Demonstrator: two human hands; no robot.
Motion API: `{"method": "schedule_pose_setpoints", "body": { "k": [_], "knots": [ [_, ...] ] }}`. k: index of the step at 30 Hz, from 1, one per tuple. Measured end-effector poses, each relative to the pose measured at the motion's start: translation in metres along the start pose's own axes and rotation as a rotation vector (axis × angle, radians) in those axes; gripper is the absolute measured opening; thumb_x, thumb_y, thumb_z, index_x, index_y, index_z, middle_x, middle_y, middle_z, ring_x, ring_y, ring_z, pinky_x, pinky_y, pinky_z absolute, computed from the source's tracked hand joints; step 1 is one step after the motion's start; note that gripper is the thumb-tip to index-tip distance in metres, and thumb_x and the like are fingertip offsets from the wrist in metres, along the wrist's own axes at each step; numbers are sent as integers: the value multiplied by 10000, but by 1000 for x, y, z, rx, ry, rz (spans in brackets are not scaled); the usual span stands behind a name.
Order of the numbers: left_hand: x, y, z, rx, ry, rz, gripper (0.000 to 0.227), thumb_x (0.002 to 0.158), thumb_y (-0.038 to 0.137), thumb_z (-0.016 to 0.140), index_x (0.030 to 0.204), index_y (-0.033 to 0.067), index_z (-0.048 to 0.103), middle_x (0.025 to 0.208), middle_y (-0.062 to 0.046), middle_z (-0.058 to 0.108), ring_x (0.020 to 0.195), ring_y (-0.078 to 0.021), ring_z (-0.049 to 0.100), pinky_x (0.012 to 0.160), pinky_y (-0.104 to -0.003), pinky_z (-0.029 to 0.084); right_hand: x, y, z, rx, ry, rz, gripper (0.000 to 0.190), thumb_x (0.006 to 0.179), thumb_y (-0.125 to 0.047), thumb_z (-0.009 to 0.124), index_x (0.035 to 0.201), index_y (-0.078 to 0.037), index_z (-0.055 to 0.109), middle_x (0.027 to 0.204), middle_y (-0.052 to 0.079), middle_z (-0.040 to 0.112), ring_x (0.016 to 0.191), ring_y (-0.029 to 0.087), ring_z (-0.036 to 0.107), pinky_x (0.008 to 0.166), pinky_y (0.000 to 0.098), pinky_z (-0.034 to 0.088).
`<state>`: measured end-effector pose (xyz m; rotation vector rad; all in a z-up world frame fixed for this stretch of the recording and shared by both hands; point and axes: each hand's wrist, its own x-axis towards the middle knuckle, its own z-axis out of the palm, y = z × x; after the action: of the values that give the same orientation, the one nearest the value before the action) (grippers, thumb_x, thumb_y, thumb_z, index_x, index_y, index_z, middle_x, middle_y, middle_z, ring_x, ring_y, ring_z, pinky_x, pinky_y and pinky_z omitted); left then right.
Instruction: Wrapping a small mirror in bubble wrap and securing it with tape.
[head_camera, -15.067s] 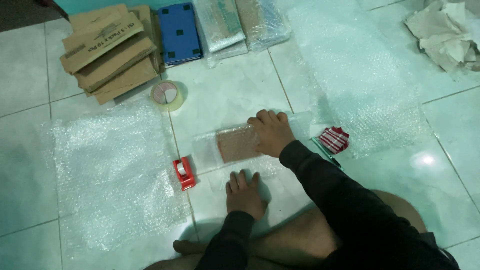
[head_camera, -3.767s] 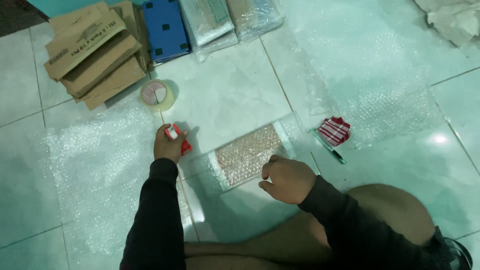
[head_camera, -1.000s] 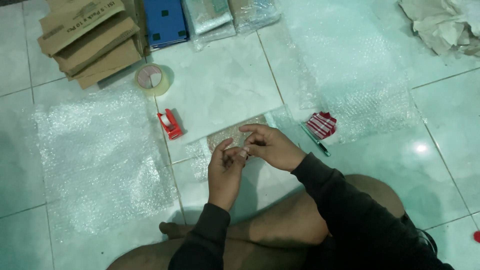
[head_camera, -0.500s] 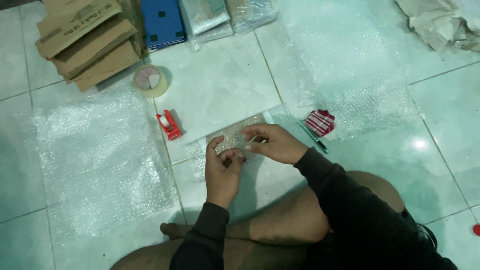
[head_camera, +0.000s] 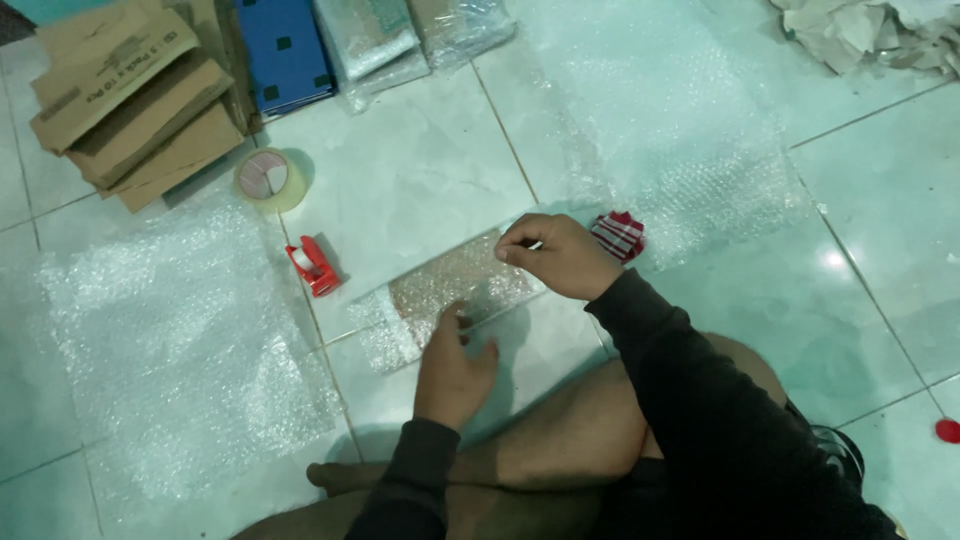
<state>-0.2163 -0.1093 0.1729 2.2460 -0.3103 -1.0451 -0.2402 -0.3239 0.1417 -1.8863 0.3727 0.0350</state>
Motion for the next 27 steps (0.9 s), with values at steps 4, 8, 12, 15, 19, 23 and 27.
{"method": "schedule_pose_setpoints", "body": {
  "k": [4,8,12,15,19,23,27],
  "knots": [
    [38,-42,57,430,-29,160,750,874,374,668,1513,120,369,1485,-193,441,1381,-407,479,1076,-534,511,3,10,-12,-32,1,6,173,963,-167,697,1075,-62,777,1102,123,760,1045,257,695,872,385,590],
    [31,-40,79,612,48,252,754,898,297,654,1540,63,336,1605,-235,259,1492,-441,253,1183,-569,290,2,21,-2,-110,-83,14,191,993,-211,677,1065,-60,769,1103,127,744,1070,261,686,894,398,579],
    [45,-42,88,670,68,240,822,927,373,661,1584,68,273,1639,-203,201,1518,-409,169,1230,-553,166,9,28,-1,-121,-99,97,212,1012,-246,654,1089,-87,770,1141,83,733,1109,206,667,938,367,552],
    [49,-38,79,663,-8,228,867,938,377,635,1615,76,184,1650,-188,149,1517,-391,129,1218,-546,142,15,46,6,-127,-39,47,205,942,-213,731,1088,-79,784,1123,111,729,1088,244,668,918,376,541],
    [50,-32,71,583,-40,202,849,949,359,612,1617,78,171,1654,-178,144,1520,-378,107,1217,-540,111,22,62,13,-127,-59,45,196,987,-185,686,1108,-72,790,1112,104,697,1086,246,639,943,386,523],
    [52,-33,68,553,-46,222,818,959,340,578,1616,65,175,1654,-181,144,1521,-378,96,1214,-545,99,23,76,11,-157,-49,78,223,912,-233,775,1100,-114,797,1068,100,755,1061,251,655,910,373,535],
    [53,-35,68,459,-27,250,834,929,280,619,1612,41,205,1656,-203,175,1520,-411,132,1216,-574,110,23,94,7,-257,12,197,254,864,-241,818,1098,-144,793,1021,54,768,1028,181,660,910,318,530]
  ]
}}
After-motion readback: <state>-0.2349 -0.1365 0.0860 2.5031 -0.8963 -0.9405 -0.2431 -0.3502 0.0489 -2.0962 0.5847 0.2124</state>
